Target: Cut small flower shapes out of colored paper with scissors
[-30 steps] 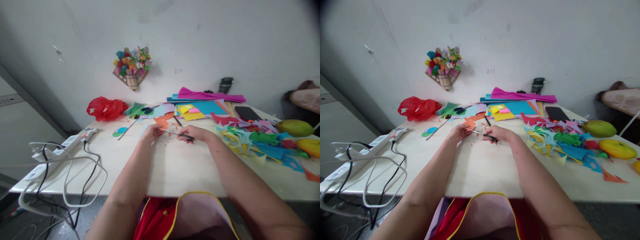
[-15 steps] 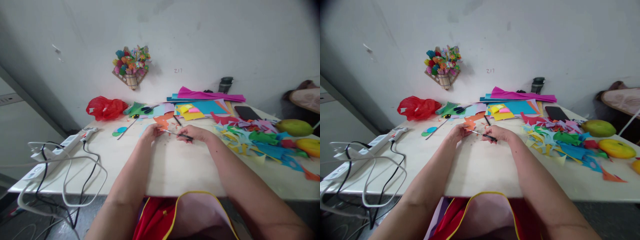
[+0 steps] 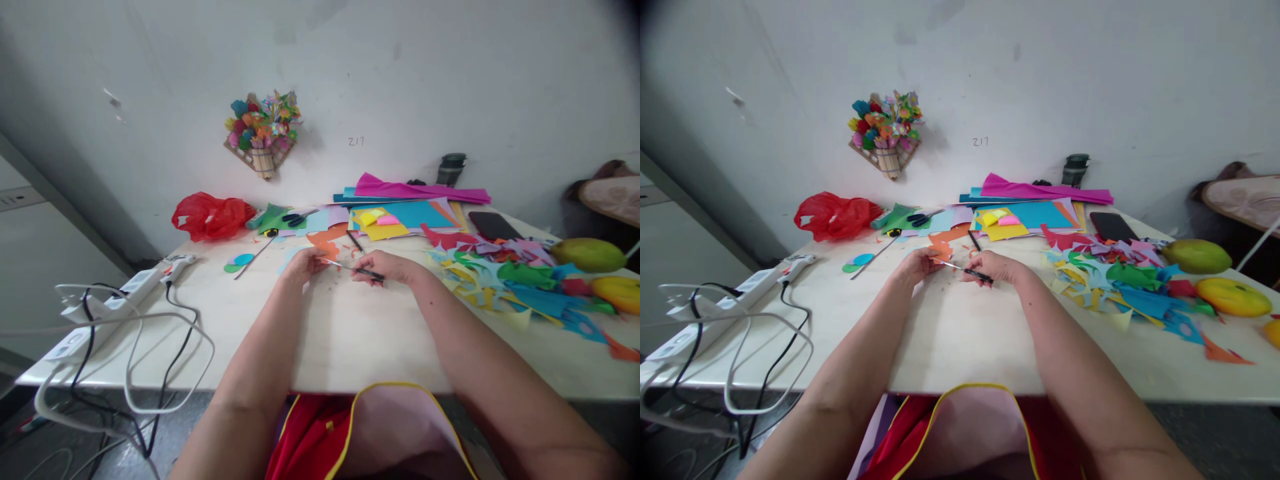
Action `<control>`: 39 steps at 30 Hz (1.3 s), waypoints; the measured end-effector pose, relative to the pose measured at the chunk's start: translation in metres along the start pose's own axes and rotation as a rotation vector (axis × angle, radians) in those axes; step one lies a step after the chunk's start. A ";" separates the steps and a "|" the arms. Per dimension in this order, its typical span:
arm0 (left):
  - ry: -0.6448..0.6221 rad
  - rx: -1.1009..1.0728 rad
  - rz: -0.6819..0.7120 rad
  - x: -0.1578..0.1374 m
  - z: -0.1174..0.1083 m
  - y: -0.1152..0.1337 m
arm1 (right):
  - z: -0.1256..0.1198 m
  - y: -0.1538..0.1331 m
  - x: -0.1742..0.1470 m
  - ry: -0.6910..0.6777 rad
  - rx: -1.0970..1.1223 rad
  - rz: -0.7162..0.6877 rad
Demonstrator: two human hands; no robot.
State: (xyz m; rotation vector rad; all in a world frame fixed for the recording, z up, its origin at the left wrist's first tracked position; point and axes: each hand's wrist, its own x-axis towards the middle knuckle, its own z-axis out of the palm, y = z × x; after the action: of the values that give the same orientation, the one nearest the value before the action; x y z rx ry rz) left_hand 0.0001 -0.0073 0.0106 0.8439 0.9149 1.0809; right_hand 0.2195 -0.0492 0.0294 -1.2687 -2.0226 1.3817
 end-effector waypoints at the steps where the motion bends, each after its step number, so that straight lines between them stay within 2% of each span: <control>1: 0.000 0.001 -0.003 0.000 0.000 0.000 | 0.000 0.000 0.000 0.001 -0.001 0.001; 39: 0.016 -0.013 -0.023 0.001 -0.001 0.000 | 0.000 0.004 0.004 0.015 -0.005 -0.040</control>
State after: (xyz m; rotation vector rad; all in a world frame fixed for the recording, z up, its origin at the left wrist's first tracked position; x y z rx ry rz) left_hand -0.0002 -0.0065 0.0098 0.8138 0.9277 1.0740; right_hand 0.2191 -0.0460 0.0256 -1.2302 -2.0311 1.3464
